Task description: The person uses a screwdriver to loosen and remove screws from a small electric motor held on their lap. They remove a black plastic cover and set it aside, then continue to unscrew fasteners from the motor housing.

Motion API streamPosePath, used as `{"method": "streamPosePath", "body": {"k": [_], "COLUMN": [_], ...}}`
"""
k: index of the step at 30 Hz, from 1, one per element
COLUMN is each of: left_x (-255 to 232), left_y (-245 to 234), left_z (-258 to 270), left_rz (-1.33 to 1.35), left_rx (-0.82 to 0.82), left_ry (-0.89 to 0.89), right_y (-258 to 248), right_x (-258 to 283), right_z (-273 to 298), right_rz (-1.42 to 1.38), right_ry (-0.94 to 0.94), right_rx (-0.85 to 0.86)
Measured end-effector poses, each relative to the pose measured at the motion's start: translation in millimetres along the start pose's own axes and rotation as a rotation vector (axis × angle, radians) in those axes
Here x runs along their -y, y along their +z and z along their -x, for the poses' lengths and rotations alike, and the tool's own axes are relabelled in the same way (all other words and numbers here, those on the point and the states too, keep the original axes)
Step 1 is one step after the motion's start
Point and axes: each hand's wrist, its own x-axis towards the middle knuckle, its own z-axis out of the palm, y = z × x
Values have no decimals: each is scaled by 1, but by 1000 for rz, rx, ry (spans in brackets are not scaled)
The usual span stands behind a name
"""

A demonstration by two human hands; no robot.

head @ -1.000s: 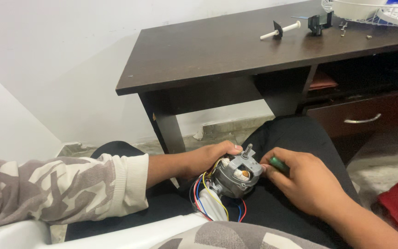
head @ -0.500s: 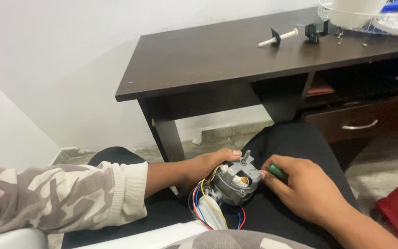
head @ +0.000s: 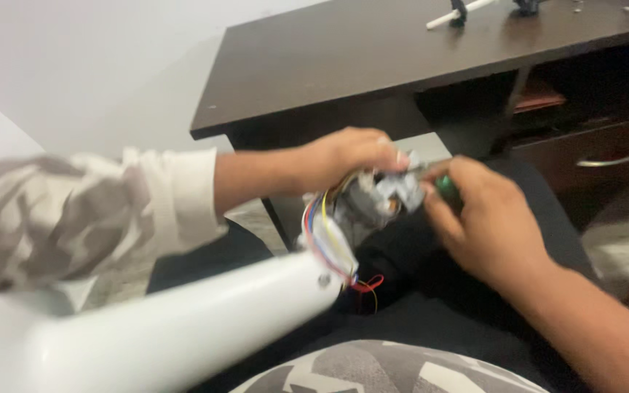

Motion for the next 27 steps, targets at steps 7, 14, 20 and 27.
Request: {"method": "streamPosePath", "body": {"k": [7, 14, 20, 27], "left_x": [13, 93, 98, 110], "left_y": [-15, 28, 17, 20], "left_z": [-26, 2, 24, 23], "left_rz": [296, 893, 875, 764], "left_rx": [31, 98, 78, 105], "left_ry": [-154, -344, -275, -374], "right_y": [8, 29, 32, 32], "right_x": [-13, -28, -12, -5], "right_z": [-22, -13, -27, -31], "right_rz": [5, -21, 48, -96], "right_ry": [-117, 49, 230, 404], "right_rx": [-86, 293, 401, 507]}}
